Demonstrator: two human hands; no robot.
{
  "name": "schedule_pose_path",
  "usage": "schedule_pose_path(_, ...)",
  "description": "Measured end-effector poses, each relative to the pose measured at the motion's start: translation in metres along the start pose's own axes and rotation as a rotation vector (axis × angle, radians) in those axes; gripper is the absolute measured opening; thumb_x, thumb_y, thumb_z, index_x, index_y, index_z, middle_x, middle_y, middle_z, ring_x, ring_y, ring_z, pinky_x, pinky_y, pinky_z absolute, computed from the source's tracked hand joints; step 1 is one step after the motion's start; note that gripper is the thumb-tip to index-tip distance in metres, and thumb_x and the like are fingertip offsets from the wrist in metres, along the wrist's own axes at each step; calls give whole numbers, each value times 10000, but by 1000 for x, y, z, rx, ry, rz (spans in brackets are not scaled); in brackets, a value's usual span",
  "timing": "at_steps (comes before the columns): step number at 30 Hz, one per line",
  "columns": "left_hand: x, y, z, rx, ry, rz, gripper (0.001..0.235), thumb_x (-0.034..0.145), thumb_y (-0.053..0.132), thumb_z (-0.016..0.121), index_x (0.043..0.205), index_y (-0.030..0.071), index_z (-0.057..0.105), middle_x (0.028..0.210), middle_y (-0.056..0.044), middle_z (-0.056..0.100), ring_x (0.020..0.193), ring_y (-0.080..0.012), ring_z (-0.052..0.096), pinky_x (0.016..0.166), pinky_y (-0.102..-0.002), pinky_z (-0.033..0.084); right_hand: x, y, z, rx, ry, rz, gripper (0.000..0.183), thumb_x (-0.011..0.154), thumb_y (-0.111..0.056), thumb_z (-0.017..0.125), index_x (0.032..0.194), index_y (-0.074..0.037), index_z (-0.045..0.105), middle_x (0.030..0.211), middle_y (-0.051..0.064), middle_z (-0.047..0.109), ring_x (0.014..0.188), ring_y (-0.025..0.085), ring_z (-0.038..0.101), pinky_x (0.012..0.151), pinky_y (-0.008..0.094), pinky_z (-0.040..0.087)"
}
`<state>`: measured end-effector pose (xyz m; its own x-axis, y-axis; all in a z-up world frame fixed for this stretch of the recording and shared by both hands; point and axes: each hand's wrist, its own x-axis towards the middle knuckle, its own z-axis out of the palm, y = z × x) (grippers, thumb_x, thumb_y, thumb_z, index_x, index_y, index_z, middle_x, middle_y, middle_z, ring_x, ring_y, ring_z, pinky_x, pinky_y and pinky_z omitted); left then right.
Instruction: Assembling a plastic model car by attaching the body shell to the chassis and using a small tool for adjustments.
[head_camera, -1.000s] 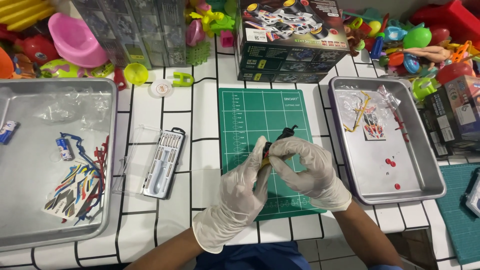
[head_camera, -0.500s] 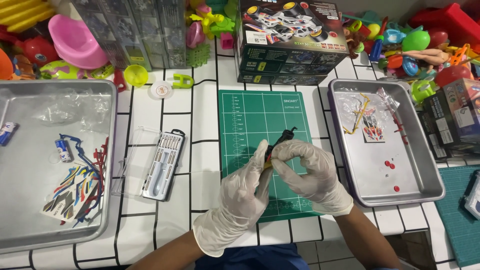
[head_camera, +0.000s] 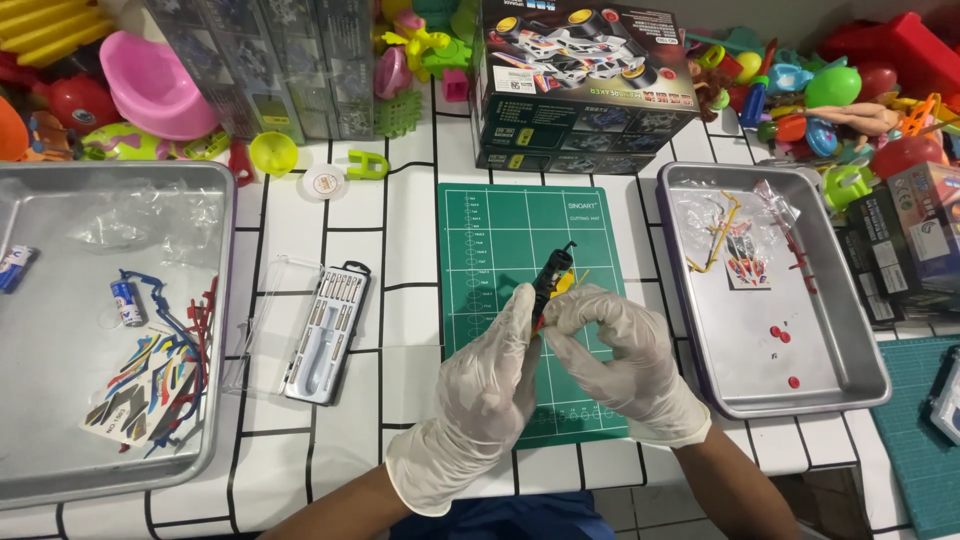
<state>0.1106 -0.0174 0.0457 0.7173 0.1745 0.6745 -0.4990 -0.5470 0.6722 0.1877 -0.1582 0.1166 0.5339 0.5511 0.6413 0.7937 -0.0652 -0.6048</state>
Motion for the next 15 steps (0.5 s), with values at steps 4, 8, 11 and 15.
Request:
schedule_pose_path(4, 5, 0, 1, 127, 85, 128, 487, 1130, 87, 477, 1582, 8, 312, 1525, -160, 563, 1361, -276, 675, 918, -282, 671, -2, 1, 1, 52, 23, 43, 316, 888, 104, 693, 943, -111, 469, 850, 21, 610, 834, 253, 728, 832, 391, 632)
schedule_pose_path(8, 7, 3, -2, 143, 68, 98, 477, 1098, 46, 566, 1537, -11, 390, 1505, -163, 577, 1346, -274, 678, 932, -284, 666, -2, 3, 2, 59, 25, 92, 248, 880, 87, 712, 907, -87, 538, 863, 15, 645, 870, 234, 747, 862, 365, 628)
schedule_pose_path(11, 8, 4, -3, 160, 62, 85, 502, 1076, 24, 606, 1530, -13, 396, 1492, -162, 592, 1318, -265, 700, 924, -268, 657, -10, 8, 5, 135, 48, 135, 264, 887, 105, 688, 925, -104, 532, 900, -16, 617, 874, 233, 722, 836, 368, 634)
schedule_pose_path(15, 7, 3, -1, 182, 95, 82, 493, 1089, 62, 601, 1537, 11, 402, 1488, -137, 603, 1280, -252, 732, 874, -258, 660, -7, 5, 5, 97, 43, 122, 268, 880, 107, 697, 903, -97, 524, 878, -14, 616, 837, 221, 724, 793, 339, 622)
